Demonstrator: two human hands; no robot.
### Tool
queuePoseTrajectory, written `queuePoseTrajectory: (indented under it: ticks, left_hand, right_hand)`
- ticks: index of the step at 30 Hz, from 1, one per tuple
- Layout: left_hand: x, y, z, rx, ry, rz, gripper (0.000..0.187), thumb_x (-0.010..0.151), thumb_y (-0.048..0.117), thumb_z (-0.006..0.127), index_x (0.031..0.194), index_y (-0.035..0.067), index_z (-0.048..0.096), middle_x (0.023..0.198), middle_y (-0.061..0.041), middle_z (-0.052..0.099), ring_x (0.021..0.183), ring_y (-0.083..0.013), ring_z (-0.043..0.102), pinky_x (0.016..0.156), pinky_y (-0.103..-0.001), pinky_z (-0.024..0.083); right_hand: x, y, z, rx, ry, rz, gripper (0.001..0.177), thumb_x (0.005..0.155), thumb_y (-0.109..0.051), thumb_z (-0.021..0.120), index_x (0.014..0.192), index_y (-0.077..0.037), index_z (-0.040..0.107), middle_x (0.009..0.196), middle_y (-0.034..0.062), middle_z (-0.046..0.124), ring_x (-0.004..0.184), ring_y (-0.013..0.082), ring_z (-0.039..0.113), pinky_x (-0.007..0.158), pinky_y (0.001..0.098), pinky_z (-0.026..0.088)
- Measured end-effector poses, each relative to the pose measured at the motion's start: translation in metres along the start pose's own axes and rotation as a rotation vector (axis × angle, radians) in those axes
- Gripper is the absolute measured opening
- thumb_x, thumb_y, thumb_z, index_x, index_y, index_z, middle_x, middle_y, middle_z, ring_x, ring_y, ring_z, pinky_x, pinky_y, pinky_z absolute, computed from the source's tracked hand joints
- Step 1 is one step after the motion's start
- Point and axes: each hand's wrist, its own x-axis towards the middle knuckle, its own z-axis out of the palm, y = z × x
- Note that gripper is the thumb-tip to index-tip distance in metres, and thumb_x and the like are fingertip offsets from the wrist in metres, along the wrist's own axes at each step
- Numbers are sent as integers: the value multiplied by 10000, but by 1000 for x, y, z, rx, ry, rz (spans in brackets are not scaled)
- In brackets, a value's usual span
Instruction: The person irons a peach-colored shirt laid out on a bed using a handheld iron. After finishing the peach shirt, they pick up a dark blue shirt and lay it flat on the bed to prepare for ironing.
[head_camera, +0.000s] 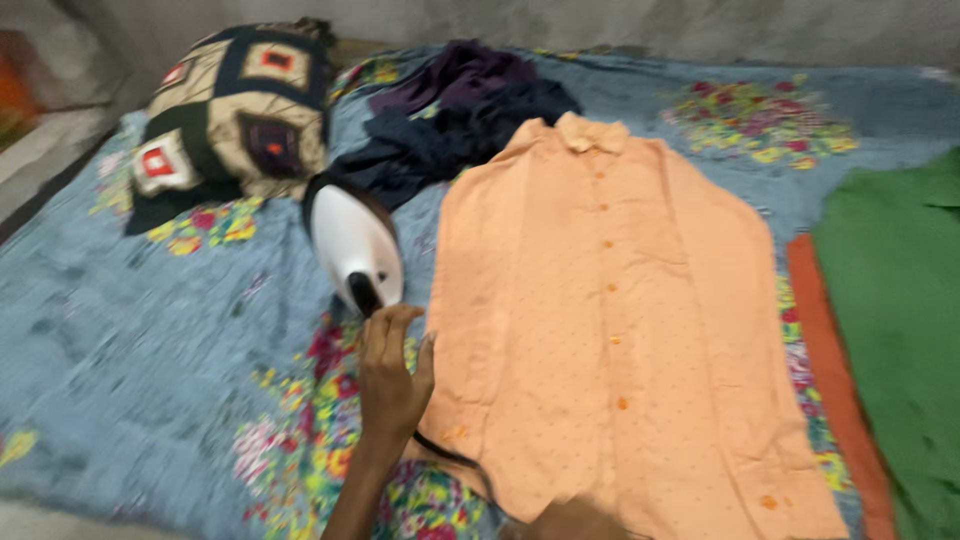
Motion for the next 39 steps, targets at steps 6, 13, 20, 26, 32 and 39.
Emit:
queuePoseTrajectory:
  ticks: [6, 13, 20, 26, 32, 39]
  left_hand:
    - [27, -6, 79, -66, -218, 55, 326, 849, 46, 693, 1171, 39, 642, 1219, -155, 639, 1154, -362, 598, 971, -456, 485]
    - [137, -78, 270, 114, -376, 190, 481, 913, 178, 631, 1367, 36, 558, 1489, -198, 481, 1402, -390, 404, 1101, -524, 344]
    - [215, -160, 408, 262, -354, 364, 529, 994, 249, 543, 1455, -1, 477, 1551, -266, 409, 1442, -473, 343, 1157, -600, 275]
    - [254, -184, 406, 368, -288, 382, 464, 963, 160, 608, 1387, -19, 545, 1503, -215, 480, 1428, -398, 379, 1114, -568, 317]
    - [269, -172, 388, 330, -245, 226, 400, 901, 59, 697, 1283, -19, 609, 1316, -180, 513, 1231, -365, 466, 968, -507, 401]
    - [281, -189, 417, 322, -255, -29, 399, 902, 194, 739, 1236, 15, 613, 1204, -193, 498, 1175, -397, 467, 880, -535, 422]
  right_hand:
    - [40, 56, -120, -111, 421, -7, 360, 902, -337, 655, 1205, -151, 714, 1180, 60, 741, 1137, 218, 701, 988, 375, 541]
    - [243, 171, -232, -684, 401, -178, 676, 989, -526, 412, 1557, -167, 340, 1618, 123, 328, 1489, 315, 272, 1137, 497, 274]
    - [413, 245, -256, -759, 429, -83, 725, 1023, -574, 365, 1602, -143, 299, 1665, 107, 255, 1530, 298, 212, 1202, 549, 195]
    - [447, 264, -296, -611, 434, -64, 561, 1068, -431, 386, 1557, -157, 385, 1627, 138, 345, 1492, 323, 272, 1126, 606, 161]
    - [462, 279, -339, -321, 684, -23, 492, 1009, -283, 650, 1443, -53, 604, 1345, 192, 658, 1116, 330, 668, 981, 433, 496]
    - [488, 301, -354, -272, 540, 115, 419, 873, -303, 786, 1153, 3, 729, 933, 144, 736, 852, 250, 699, 748, 400, 533]
